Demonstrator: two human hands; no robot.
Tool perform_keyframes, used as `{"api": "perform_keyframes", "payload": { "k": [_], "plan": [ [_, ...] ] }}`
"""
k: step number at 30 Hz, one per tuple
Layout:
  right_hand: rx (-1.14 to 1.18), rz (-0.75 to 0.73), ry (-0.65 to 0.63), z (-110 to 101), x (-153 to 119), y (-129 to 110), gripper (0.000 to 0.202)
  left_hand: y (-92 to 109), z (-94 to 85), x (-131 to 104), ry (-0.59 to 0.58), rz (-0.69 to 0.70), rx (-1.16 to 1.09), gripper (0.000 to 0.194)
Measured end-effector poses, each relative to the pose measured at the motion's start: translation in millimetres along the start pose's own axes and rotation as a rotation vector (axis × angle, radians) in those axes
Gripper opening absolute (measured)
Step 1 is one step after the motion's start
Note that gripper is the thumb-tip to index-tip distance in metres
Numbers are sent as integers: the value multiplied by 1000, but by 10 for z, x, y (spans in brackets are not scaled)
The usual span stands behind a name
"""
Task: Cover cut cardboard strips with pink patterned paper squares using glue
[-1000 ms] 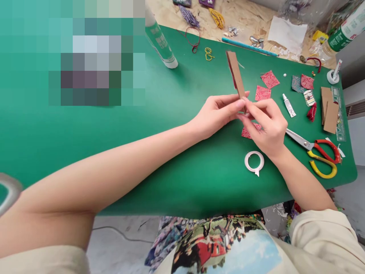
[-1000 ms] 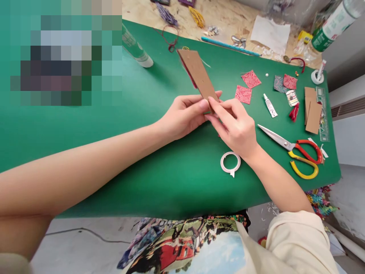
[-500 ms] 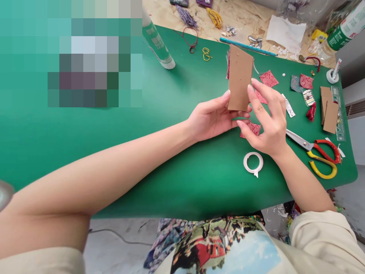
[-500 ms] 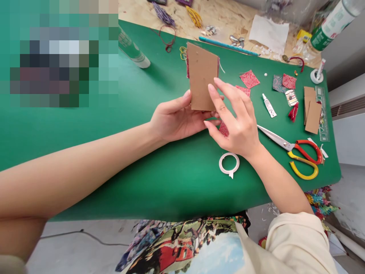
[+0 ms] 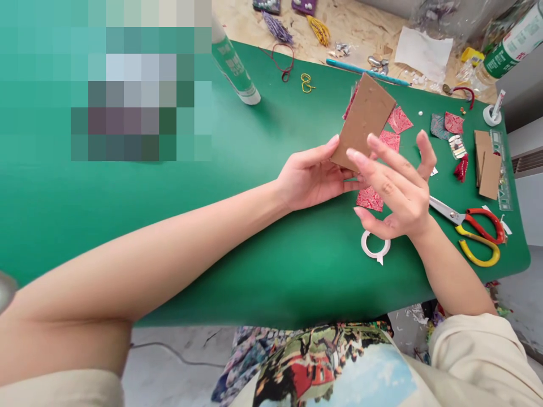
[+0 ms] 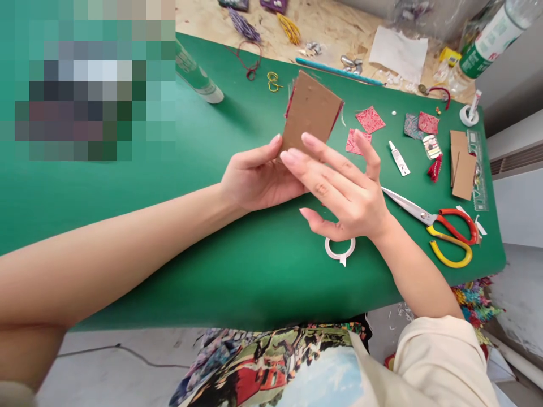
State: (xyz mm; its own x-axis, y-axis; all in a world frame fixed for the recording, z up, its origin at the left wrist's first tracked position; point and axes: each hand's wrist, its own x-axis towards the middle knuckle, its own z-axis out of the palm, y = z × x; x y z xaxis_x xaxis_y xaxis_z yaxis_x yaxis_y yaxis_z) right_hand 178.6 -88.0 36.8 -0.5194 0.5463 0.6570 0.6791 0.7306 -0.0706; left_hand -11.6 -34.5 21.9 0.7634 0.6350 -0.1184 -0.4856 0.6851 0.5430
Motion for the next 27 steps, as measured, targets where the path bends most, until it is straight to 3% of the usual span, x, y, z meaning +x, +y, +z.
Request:
{"api": "perform_keyframes", "payload": {
  "k": [2,5,10,17,22,24,27],
  "plan": [
    [-68,85,37,-12,24,12,69,-1,2,3,-18,1,0,34],
    [-144,230,-42,-23,48,25,71,-6,8,8,-23,4,-6,34],
    [-44,10,-78,-16,-34,10,66,15,20,2,28,-19,65,50],
    [-54,39,-172,-49,2,27,73,5,-16,-9,107,-10,151,34],
    [-182,277,5,-103,69,66,82,-4,-38,1,117,11,172,41],
    [-169,246,27,-107,63,65,85,-3,-24,-1,123,0,175,41],
    [-74,50,-100,-95,34,29,79,11,12,-7,154,-16,163,42]
  ]
}}
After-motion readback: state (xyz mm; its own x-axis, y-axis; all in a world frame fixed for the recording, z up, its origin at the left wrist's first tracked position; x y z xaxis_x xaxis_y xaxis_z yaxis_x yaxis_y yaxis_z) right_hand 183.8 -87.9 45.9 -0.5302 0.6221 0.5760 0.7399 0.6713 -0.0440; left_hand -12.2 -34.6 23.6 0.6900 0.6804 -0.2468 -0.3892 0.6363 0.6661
